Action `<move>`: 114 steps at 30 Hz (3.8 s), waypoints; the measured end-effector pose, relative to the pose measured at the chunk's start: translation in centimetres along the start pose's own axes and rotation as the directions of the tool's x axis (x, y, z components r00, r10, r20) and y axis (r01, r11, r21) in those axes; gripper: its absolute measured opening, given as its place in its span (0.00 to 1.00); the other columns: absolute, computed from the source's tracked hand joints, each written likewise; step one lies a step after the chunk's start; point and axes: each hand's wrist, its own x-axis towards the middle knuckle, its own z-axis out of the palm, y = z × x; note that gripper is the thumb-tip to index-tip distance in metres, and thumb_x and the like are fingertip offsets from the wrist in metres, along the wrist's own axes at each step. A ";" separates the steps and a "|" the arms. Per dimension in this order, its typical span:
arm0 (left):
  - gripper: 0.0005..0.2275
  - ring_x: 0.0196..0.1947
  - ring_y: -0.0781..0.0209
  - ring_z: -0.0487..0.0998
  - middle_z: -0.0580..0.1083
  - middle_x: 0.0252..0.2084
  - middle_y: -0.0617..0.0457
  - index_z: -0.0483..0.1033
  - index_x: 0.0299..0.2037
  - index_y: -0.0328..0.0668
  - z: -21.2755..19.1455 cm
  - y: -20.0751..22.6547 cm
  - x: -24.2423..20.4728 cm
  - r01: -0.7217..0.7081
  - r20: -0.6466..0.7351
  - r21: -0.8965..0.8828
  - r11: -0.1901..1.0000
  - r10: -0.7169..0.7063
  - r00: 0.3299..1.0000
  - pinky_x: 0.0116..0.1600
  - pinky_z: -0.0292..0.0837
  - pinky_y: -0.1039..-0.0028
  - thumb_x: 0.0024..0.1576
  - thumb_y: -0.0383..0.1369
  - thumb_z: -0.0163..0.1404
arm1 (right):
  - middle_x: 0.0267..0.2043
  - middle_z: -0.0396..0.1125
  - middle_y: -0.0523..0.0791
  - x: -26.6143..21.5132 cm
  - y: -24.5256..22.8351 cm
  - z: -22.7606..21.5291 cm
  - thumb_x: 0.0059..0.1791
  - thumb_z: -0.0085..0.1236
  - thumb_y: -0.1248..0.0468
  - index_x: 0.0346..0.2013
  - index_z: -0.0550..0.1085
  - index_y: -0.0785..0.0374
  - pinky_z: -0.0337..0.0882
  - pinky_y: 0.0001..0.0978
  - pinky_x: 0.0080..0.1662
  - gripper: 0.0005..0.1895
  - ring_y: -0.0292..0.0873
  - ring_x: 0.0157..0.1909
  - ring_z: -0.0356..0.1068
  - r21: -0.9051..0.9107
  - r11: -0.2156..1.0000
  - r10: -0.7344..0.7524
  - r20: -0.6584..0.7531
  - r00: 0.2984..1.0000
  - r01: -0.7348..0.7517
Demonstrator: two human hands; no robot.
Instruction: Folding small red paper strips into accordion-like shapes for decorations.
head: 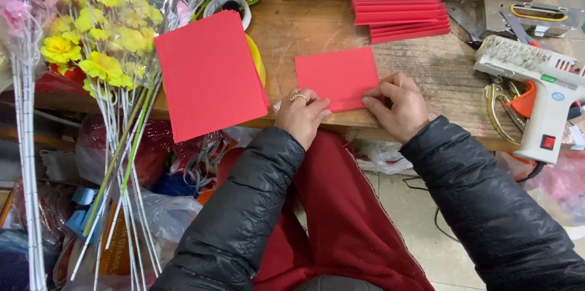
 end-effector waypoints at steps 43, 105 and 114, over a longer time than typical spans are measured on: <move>0.42 0.74 0.09 0.42 0.45 0.72 0.11 0.59 0.75 0.45 -4.0 13.8 -2.9 0.361 0.005 0.198 0.911 -0.370 0.929 0.73 0.36 0.32 0.54 0.59 0.53 | 0.59 0.70 0.47 -6.9 0.7 -1.5 0.48 0.70 0.59 0.66 0.75 0.58 0.66 0.48 0.65 0.30 0.56 0.66 0.66 -0.211 0.974 -0.145 -0.273 0.951 0.088; 0.46 0.77 0.19 0.35 0.39 0.76 0.20 0.55 0.77 0.57 -4.2 12.9 -3.1 0.380 0.136 0.212 0.900 -0.412 0.901 0.74 0.36 0.36 0.46 0.54 0.60 | 0.72 0.54 0.49 -6.9 -4.2 1.9 0.43 0.64 0.52 0.73 0.66 0.38 0.49 0.59 0.73 0.42 0.61 0.77 0.50 -0.388 0.922 -0.043 -0.090 0.995 0.005; 0.45 0.77 0.18 0.34 0.39 0.76 0.20 0.53 0.78 0.58 -4.1 12.8 -3.0 0.394 0.175 0.197 0.898 -0.428 0.887 0.74 0.33 0.34 0.47 0.49 0.59 | 0.83 0.38 0.50 -5.1 -7.6 1.5 0.39 0.57 0.57 0.72 0.64 0.32 0.34 0.67 0.74 0.45 0.68 0.82 0.31 -0.495 0.862 -0.077 0.087 0.993 0.111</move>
